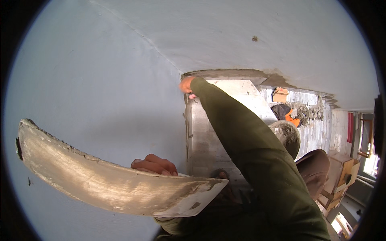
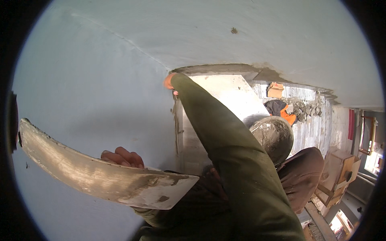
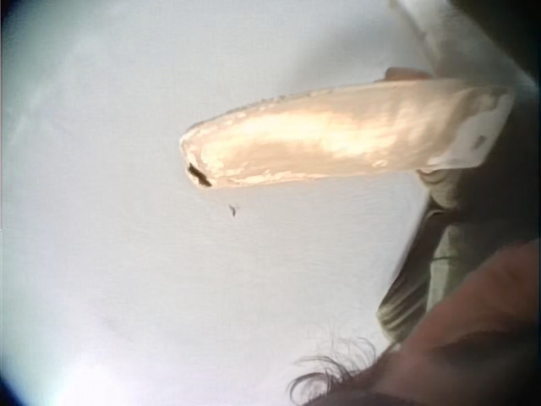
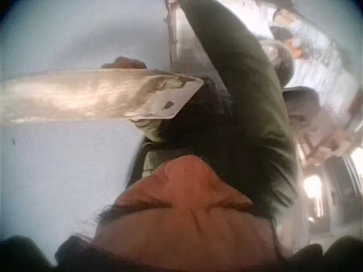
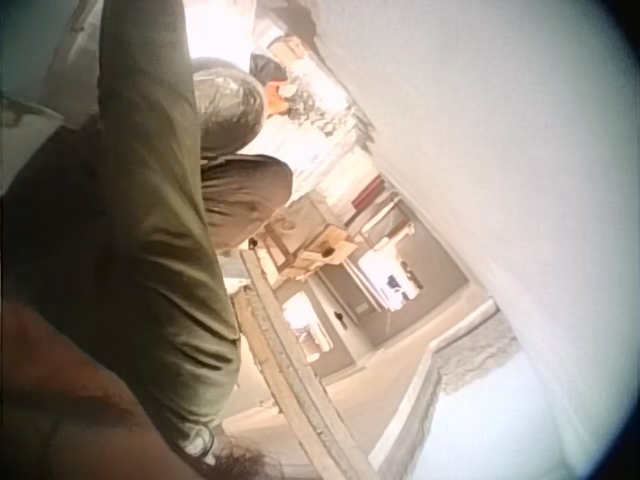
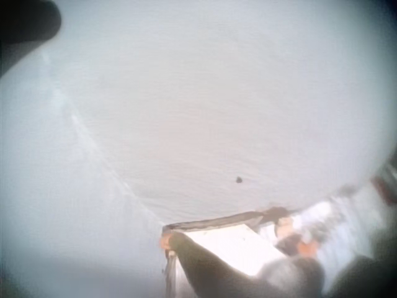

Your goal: The person applies plaster to the base of a wall using a trowel and a hawk. They take plaster from a bucket with the trowel, place it onto the hawk, and then use the trowel to spread the plaster onto the wall surface along the floor edge.

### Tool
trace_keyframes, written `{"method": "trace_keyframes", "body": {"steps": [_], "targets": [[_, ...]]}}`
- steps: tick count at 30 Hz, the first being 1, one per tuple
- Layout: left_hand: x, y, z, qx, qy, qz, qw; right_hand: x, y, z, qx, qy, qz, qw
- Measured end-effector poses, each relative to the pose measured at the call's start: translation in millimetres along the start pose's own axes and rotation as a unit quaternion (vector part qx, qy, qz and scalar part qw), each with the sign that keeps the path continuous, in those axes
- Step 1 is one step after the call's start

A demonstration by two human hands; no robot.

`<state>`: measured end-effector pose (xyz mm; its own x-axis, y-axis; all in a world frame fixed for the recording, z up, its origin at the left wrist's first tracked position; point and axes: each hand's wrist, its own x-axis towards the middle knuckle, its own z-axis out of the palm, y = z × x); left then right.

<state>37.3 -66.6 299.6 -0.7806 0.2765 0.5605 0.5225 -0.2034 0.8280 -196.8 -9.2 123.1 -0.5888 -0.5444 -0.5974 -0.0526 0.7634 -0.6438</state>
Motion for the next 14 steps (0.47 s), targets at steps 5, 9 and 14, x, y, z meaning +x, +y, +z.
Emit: {"method": "trace_keyframes", "body": {"steps": [5,9,14], "targets": [[3,11,5,0.007,0.017,0.008,1.0,-25,-48,6,-0.159,0.022,-0.06,0.985],[0,0,9,-0.001,0.034,0.012,0.999,-79,3,8,-0.013,0.072,-0.038,0.997],[3,2,23,0.074,0.168,0.003,0.983,-109,65,31,0.077,0.162,0.007,0.984]]}}
